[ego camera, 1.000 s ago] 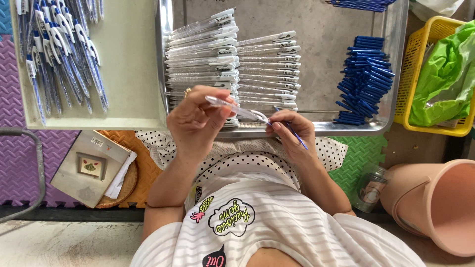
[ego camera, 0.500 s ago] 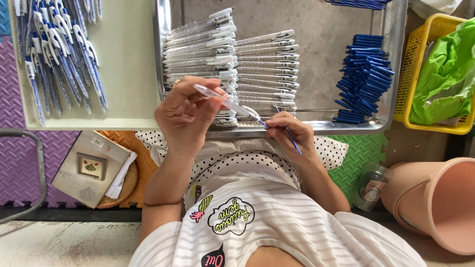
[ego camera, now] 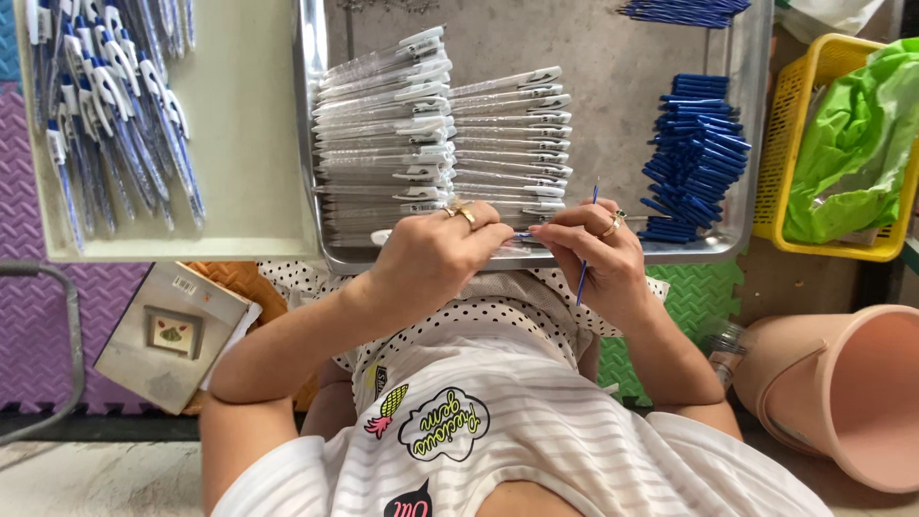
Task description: The person assembles ballpoint pens by hand, inserting blue ink cartridges into white pen barrels and placing the completed pens onto a tray.
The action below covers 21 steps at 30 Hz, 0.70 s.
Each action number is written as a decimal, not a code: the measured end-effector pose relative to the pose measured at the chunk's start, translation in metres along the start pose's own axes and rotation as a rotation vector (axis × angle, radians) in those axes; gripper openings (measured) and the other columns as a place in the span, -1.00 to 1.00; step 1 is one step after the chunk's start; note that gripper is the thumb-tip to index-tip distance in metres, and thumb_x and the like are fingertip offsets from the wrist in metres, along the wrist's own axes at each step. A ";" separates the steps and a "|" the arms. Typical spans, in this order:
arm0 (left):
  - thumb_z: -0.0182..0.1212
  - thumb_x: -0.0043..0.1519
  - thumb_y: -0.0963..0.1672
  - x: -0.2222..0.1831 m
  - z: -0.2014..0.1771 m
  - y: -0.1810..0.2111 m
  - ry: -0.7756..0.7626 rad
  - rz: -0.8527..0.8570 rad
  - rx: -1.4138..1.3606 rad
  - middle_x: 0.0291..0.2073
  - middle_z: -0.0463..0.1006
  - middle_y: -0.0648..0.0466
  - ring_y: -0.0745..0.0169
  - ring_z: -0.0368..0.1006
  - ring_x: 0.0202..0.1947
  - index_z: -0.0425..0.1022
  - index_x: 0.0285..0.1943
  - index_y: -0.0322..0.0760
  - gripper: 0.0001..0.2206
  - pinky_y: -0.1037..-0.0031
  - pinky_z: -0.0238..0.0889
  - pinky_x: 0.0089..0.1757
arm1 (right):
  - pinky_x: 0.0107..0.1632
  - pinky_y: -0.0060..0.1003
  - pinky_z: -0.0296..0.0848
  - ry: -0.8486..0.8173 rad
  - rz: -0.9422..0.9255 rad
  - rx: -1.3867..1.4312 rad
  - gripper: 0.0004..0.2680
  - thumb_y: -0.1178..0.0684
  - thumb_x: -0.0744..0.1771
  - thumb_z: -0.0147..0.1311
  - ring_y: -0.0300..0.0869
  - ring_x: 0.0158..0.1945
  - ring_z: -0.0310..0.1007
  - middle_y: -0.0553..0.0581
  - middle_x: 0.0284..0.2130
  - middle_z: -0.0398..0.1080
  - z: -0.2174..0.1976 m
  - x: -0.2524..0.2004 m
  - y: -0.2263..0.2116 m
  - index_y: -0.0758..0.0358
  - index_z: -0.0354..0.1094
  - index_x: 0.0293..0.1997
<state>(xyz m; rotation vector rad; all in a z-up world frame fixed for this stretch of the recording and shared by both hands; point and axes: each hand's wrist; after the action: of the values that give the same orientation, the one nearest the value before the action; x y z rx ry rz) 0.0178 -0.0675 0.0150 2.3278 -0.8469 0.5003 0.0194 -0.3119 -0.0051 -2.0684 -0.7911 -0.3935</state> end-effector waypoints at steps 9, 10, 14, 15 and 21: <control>0.34 -0.28 -0.31 0.032 0.040 -0.075 -0.178 0.253 0.618 -0.60 0.46 0.18 0.44 0.34 -0.69 0.61 -0.09 -0.38 -0.52 0.63 0.25 -0.60 | -0.12 -0.03 0.43 -0.050 -0.205 -0.181 -0.84 0.37 0.35 0.16 0.11 -0.34 0.51 0.29 -0.37 0.50 -0.032 0.003 0.045 0.34 0.63 -0.07; 0.23 -0.12 -0.38 0.043 0.050 -0.114 -0.131 0.215 0.667 -0.62 0.40 0.17 0.44 0.31 -0.68 0.55 -0.10 -0.38 -0.62 0.65 0.25 -0.65 | -0.03 -0.07 0.37 -0.071 -0.070 -0.209 -0.85 0.37 0.39 0.18 0.07 -0.21 0.47 0.27 -0.25 0.48 -0.044 0.002 0.045 0.35 0.60 0.01; 0.54 0.25 -0.19 0.097 0.060 -0.237 0.001 -0.161 0.136 -0.26 0.78 0.02 0.16 0.70 -0.34 0.78 -0.10 -0.23 -0.91 0.46 0.63 -0.25 | 0.05 -0.06 0.34 -0.023 0.065 -0.314 -0.91 0.26 0.50 0.12 0.05 -0.10 0.47 0.27 -0.12 0.46 -0.071 0.000 0.042 0.39 0.53 0.09; 0.54 0.25 -0.19 0.100 0.074 -0.262 0.009 -0.157 0.137 -0.26 0.78 0.02 0.16 0.70 -0.34 0.78 -0.10 -0.23 -0.91 0.46 0.63 -0.25 | 0.05 -0.06 0.34 -0.021 0.059 -0.319 -0.91 0.26 0.50 0.12 0.05 -0.10 0.47 0.27 -0.12 0.46 -0.071 -0.001 0.043 0.39 0.53 0.09; 0.56 0.21 -0.09 0.104 0.132 -0.326 -0.151 -0.372 0.297 -0.46 0.70 0.10 -0.02 0.62 -0.39 0.71 -0.28 -0.03 -0.91 0.09 0.47 -0.44 | 0.05 -0.18 0.37 0.006 0.161 -0.237 -0.90 0.30 0.47 0.17 -0.05 -0.10 0.47 0.24 -0.13 0.48 -0.072 -0.015 0.062 0.32 0.53 0.08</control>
<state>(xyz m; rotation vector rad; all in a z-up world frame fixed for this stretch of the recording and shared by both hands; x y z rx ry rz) 0.3320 0.0000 -0.1626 2.7436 -0.4040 0.3079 0.0503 -0.4026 -0.0098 -2.3317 -0.5910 -0.4200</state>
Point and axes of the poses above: each hand's wrist, its own x-axis towards the middle knuckle, its own z-axis out of the palm, y = z × x
